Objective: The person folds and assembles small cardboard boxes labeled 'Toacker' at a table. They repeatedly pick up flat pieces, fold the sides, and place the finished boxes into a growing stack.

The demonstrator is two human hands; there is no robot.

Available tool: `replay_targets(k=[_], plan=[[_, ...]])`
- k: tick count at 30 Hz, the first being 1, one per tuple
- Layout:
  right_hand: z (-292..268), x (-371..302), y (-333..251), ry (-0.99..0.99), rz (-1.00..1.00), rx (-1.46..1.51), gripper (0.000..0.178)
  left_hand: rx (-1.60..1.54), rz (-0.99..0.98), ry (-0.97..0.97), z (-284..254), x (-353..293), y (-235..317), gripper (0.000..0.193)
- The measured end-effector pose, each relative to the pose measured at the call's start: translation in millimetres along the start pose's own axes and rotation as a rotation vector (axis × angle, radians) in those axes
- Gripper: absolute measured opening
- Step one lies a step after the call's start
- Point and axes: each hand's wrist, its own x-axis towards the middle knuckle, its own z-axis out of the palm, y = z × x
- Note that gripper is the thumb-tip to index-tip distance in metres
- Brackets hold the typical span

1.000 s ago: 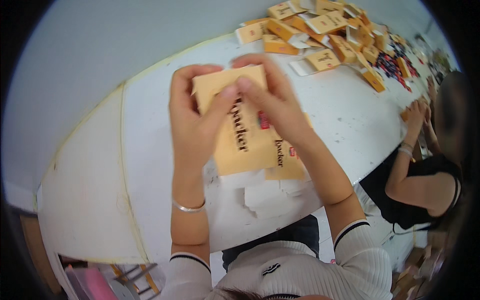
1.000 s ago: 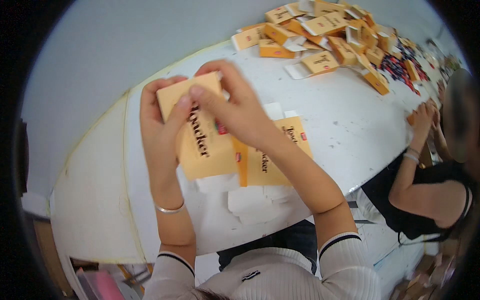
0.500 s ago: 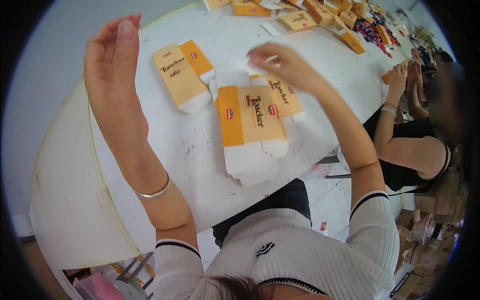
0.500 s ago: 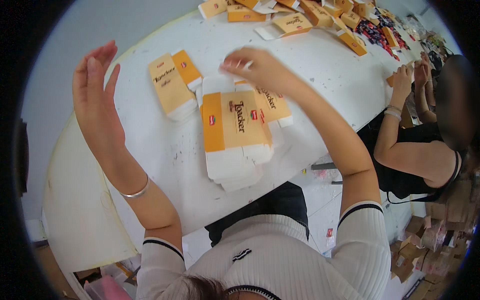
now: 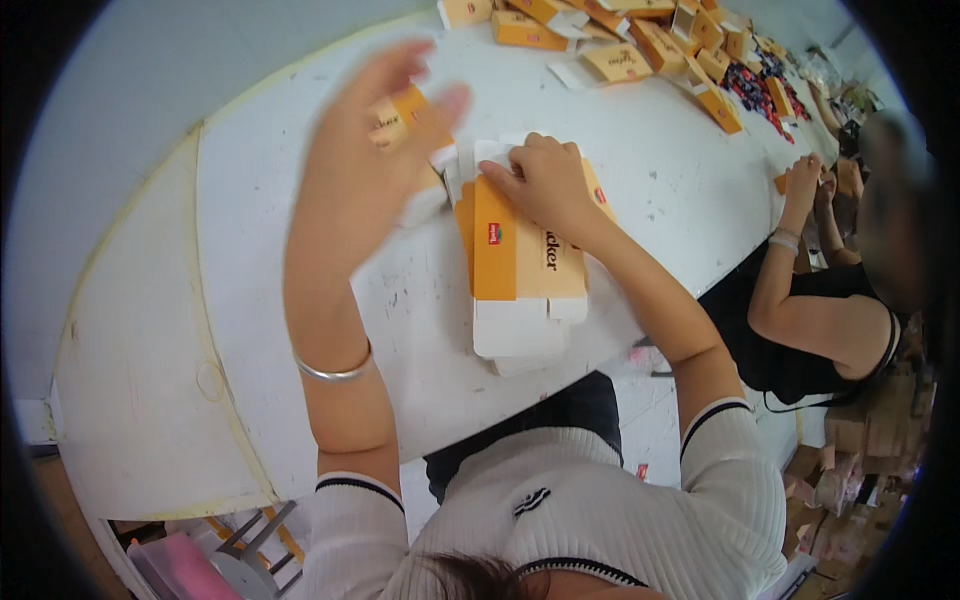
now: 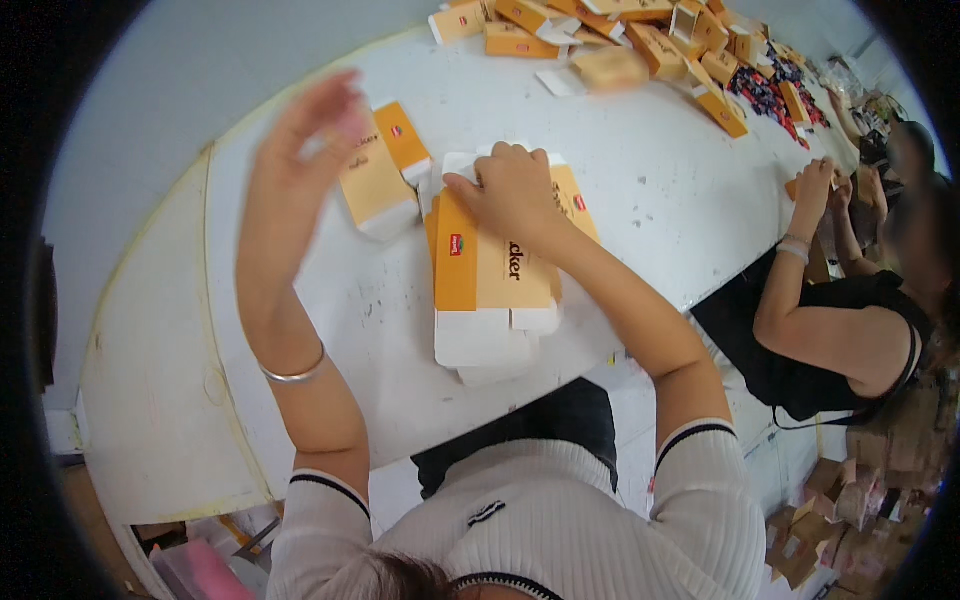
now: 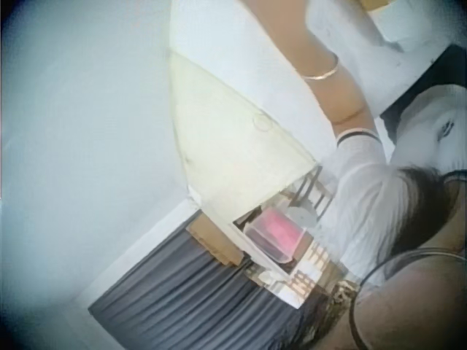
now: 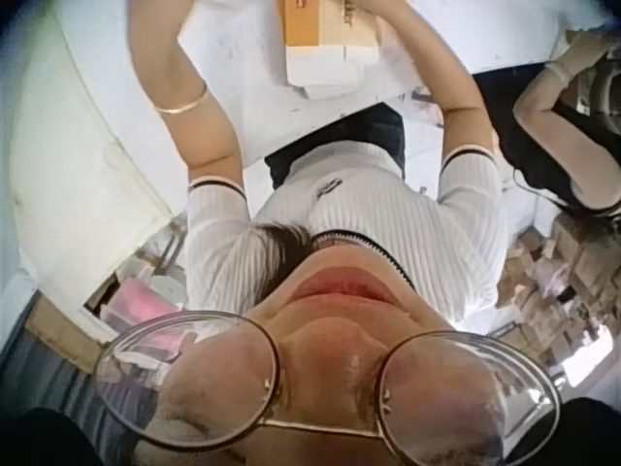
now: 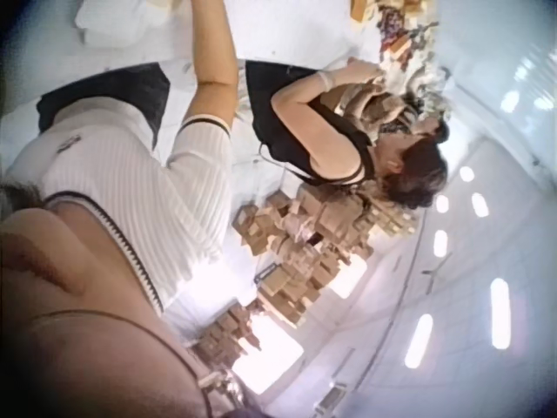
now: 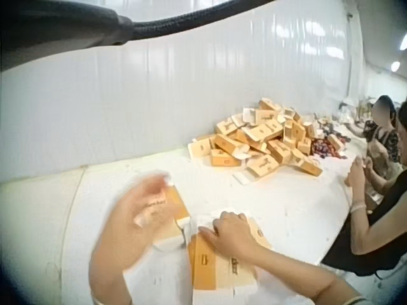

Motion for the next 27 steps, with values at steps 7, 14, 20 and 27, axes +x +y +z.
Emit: replay_targets(k=[7,14,20,27], plan=[[-79,62,-34,0.414,0.025,0.03,0.042,0.457,-0.153,-0.207,53,-11,9,0.096],[-84,68,-72,0.686,-0.189,0.252,0.044,0.346,-0.048,0.07,51,3,-1,0.099],[-100,67,-68,0.508,-0.106,0.514,0.045,0.059,-0.097,0.079,57,-3,9,0.082],[-96,64,-91,0.482,-0.119,0.54,0.045,0.163,0.016,0.117,59,1,4,0.077]])
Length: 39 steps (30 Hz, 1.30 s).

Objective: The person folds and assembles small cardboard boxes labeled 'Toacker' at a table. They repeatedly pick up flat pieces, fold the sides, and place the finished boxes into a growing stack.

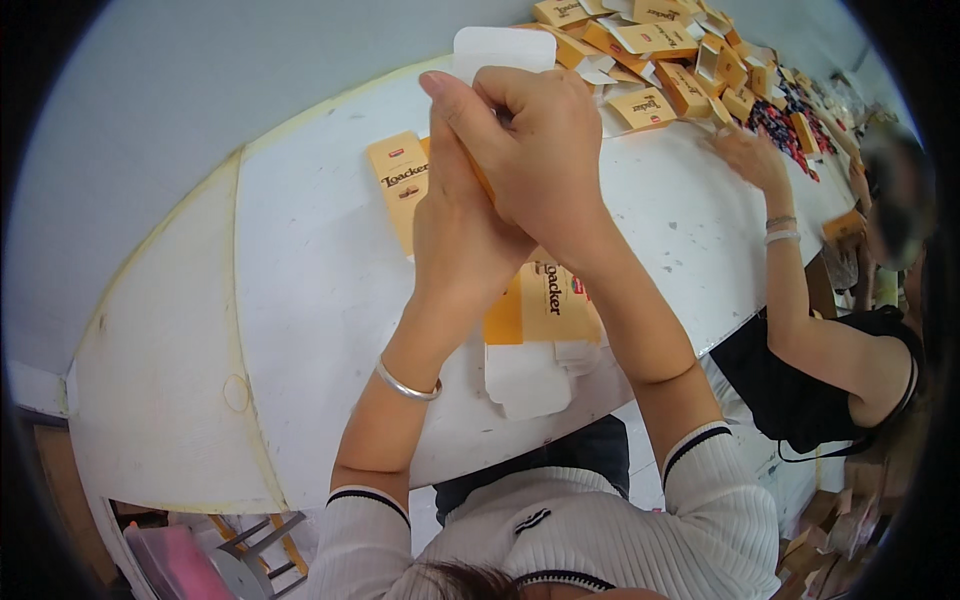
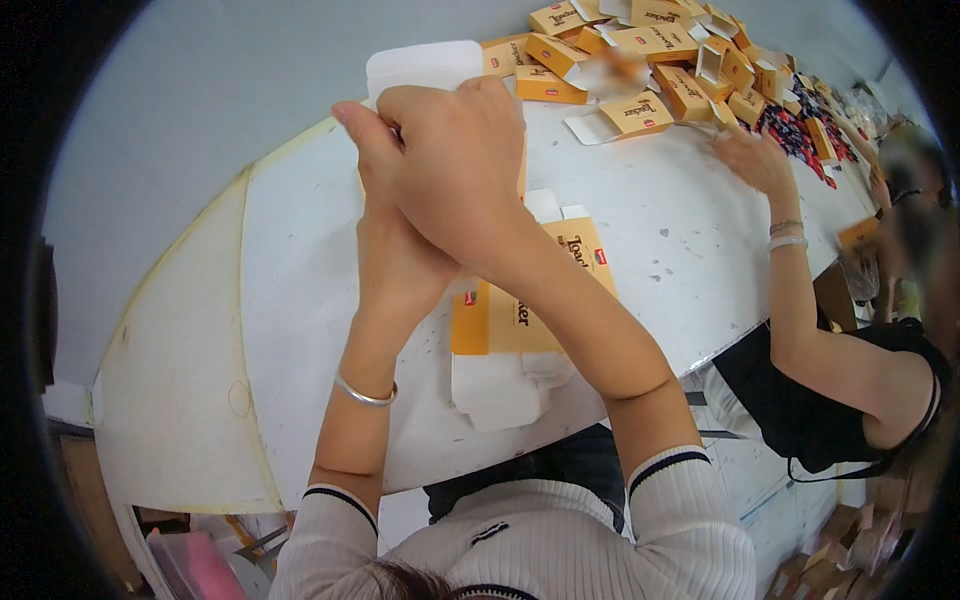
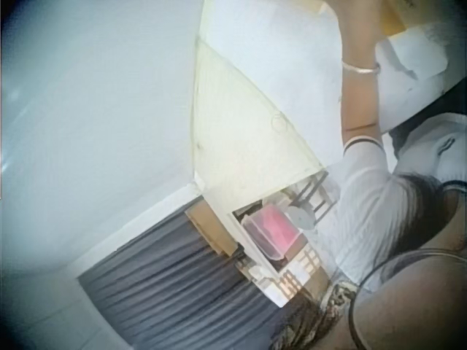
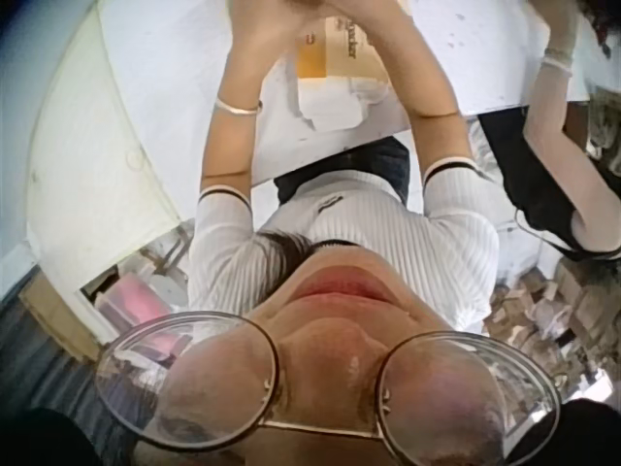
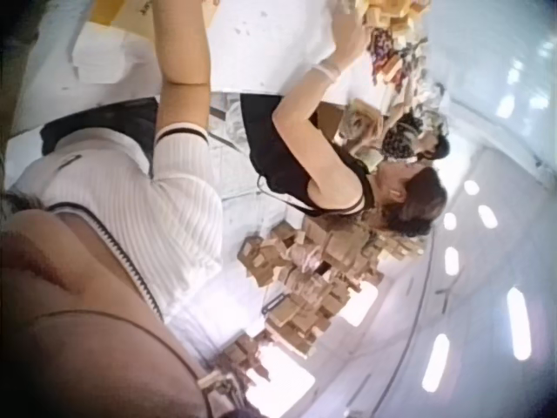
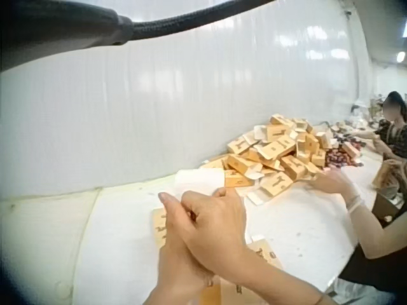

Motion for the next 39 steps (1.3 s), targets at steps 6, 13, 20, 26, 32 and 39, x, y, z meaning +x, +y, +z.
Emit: replay_targets(k=[6,13,20,26,32,39], plan=[[-30,2,12,0.266,-0.468,-0.103,0.043,-0.448,-0.027,-0.021,-19,5,-10,0.058],[-30,-18,25,-0.346,0.354,0.895,0.063,-0.856,-0.055,-0.181,-24,3,-15,0.062],[-10,-29,30,-0.416,0.255,0.924,0.061,-1.151,-0.309,0.026,-40,12,-10,0.042],[-10,-27,38,-0.461,0.282,0.89,0.061,-1.067,-0.308,0.124,-30,5,-5,0.036],[-11,-31,34,-0.543,0.186,0.932,0.067,-0.854,-0.032,0.319,-27,4,-7,0.024],[-18,-30,18,-0.618,0.393,1.062,0.063,-0.608,0.198,0.539,-20,0,-14,0.024]])
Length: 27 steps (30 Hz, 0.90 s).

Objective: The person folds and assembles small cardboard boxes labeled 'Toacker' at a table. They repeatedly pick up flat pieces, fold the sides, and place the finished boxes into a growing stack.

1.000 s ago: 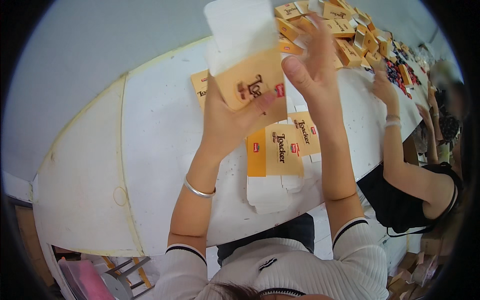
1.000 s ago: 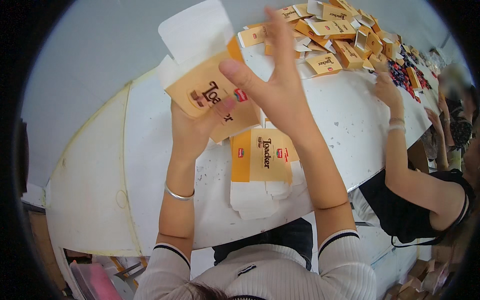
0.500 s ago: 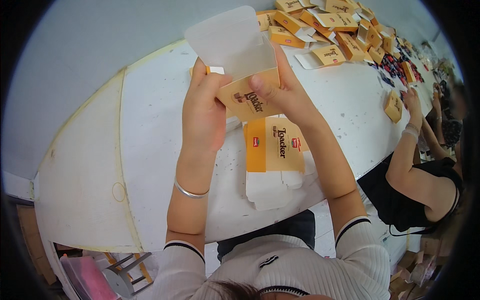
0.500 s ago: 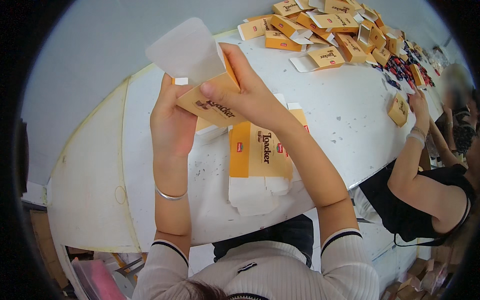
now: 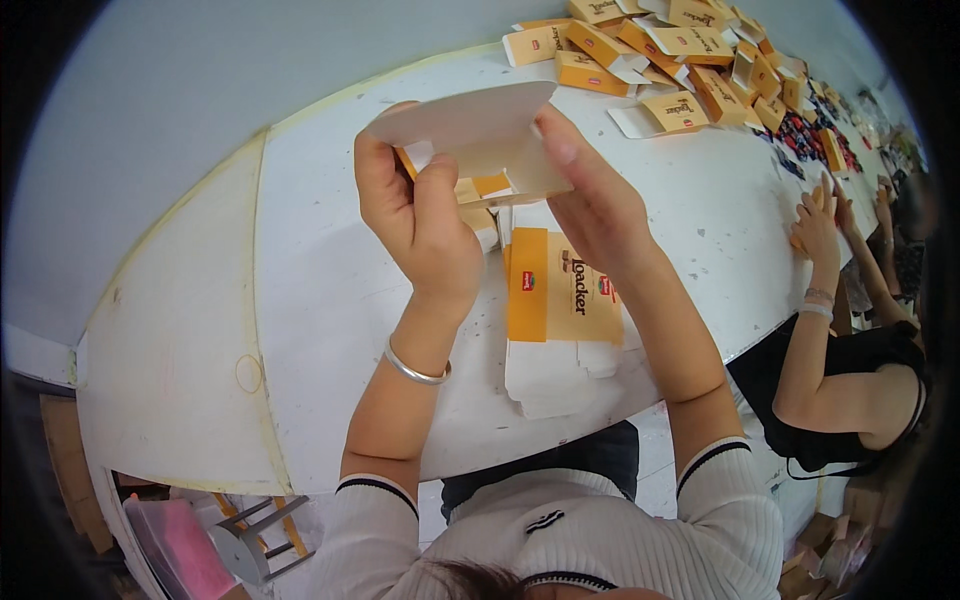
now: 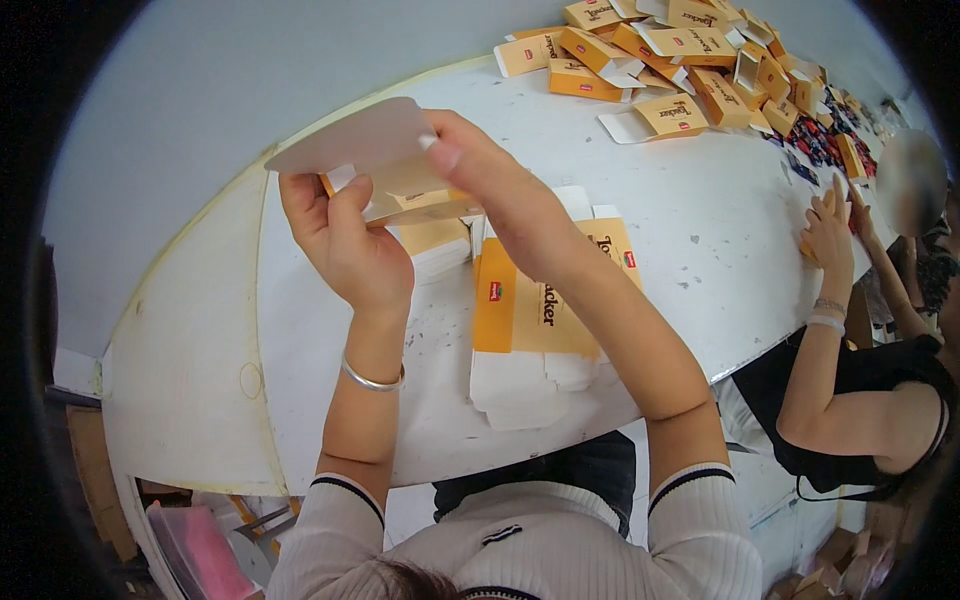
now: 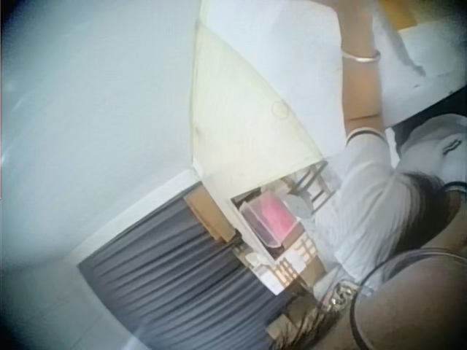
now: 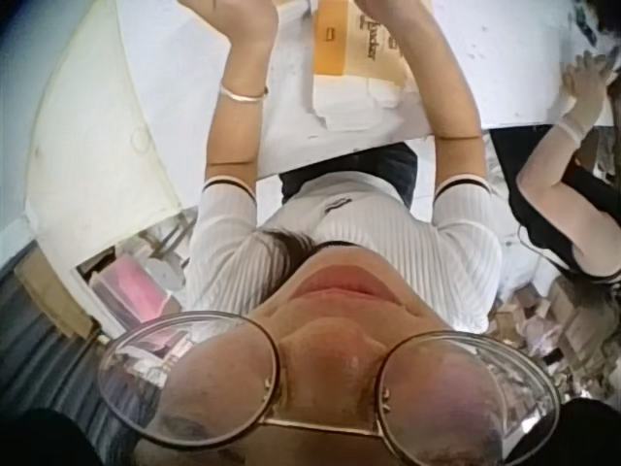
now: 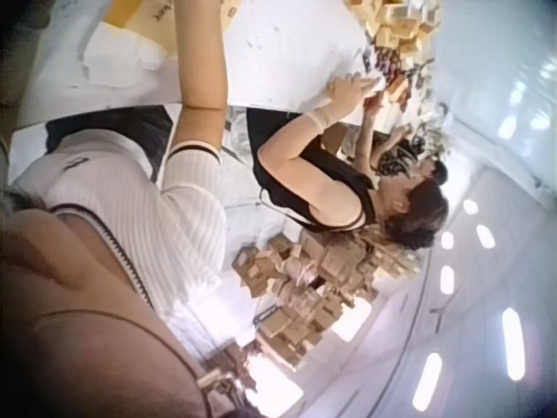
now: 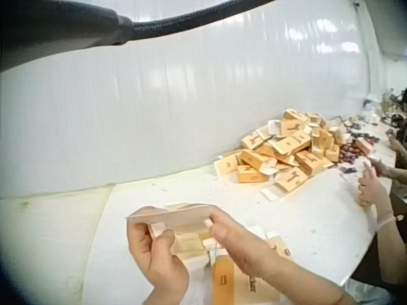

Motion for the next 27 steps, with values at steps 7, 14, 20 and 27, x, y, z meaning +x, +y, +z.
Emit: replay_targets(k=[7,14,20,27], plan=[[-2,5,16,0.311,-0.348,0.128,0.017,-0.104,0.061,-0.379,2,4,-5,0.024],[-18,-5,5,0.375,-0.135,0.45,0.019,0.279,0.098,-0.69,-1,11,-2,0.034],[-21,1,-13,0.116,-0.235,0.038,0.024,0.063,-0.049,-0.651,-16,22,-5,0.032],[-24,-4,-21,0.163,-0.234,-0.294,0.022,0.06,-0.104,-0.659,-8,16,9,0.057]])
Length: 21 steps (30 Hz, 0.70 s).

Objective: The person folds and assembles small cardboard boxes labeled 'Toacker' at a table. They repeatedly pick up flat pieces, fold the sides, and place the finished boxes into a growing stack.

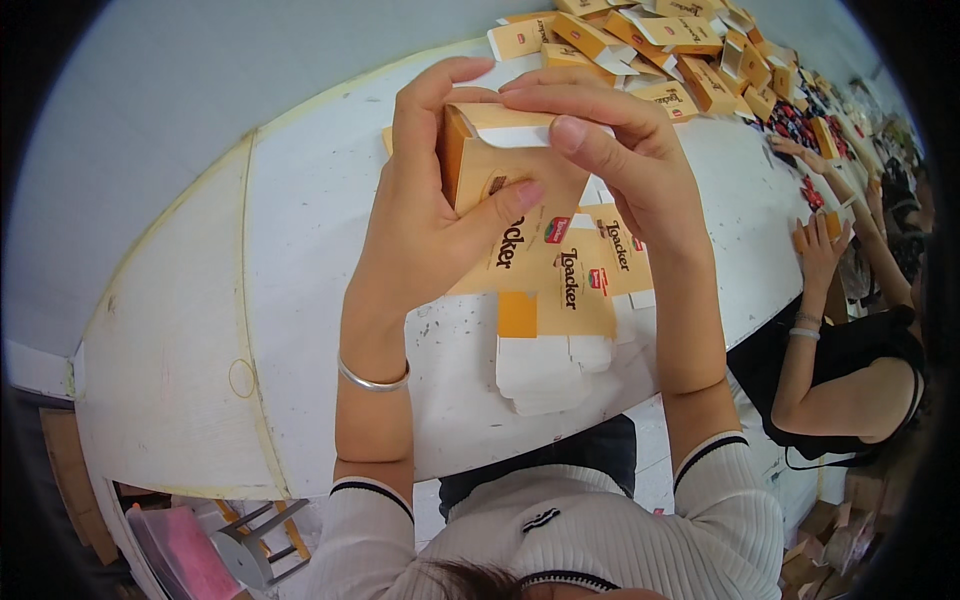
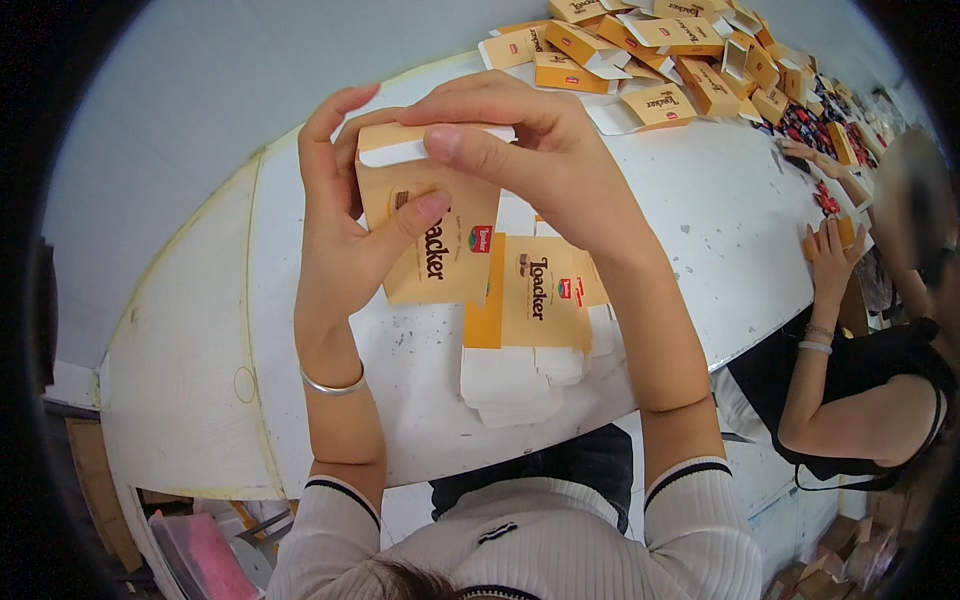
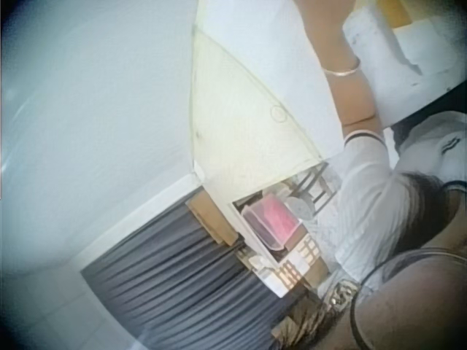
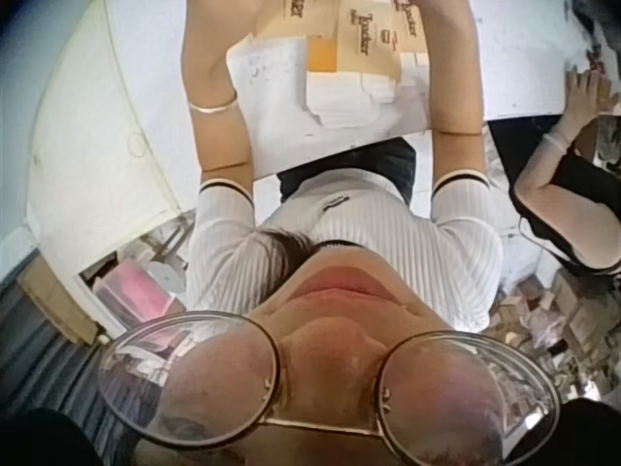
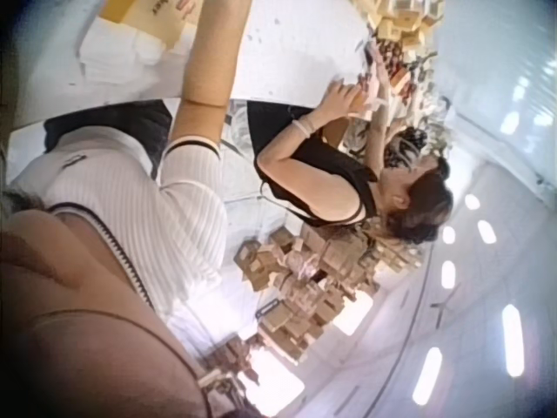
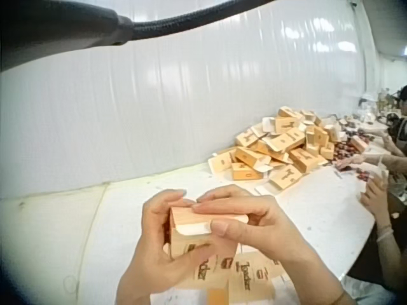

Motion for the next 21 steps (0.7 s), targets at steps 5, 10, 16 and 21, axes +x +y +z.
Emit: replay_targets(k=[5,10,16,21], plan=[[-1,0,0,0.031,-0.061,-0.092,0.02,-0.001,-0.044,-0.025,2,0,7,0.064],[-3,1,1,0.022,-0.033,-0.061,0.018,0.012,-0.015,-0.056,2,0,3,0.061],[-5,1,6,0.029,-0.034,-0.04,0.017,-0.05,-0.001,-0.035,4,3,2,0.059],[0,2,9,-0.046,-0.241,-0.218,0.019,-0.248,-0.057,0.101,6,1,0,0.051]])
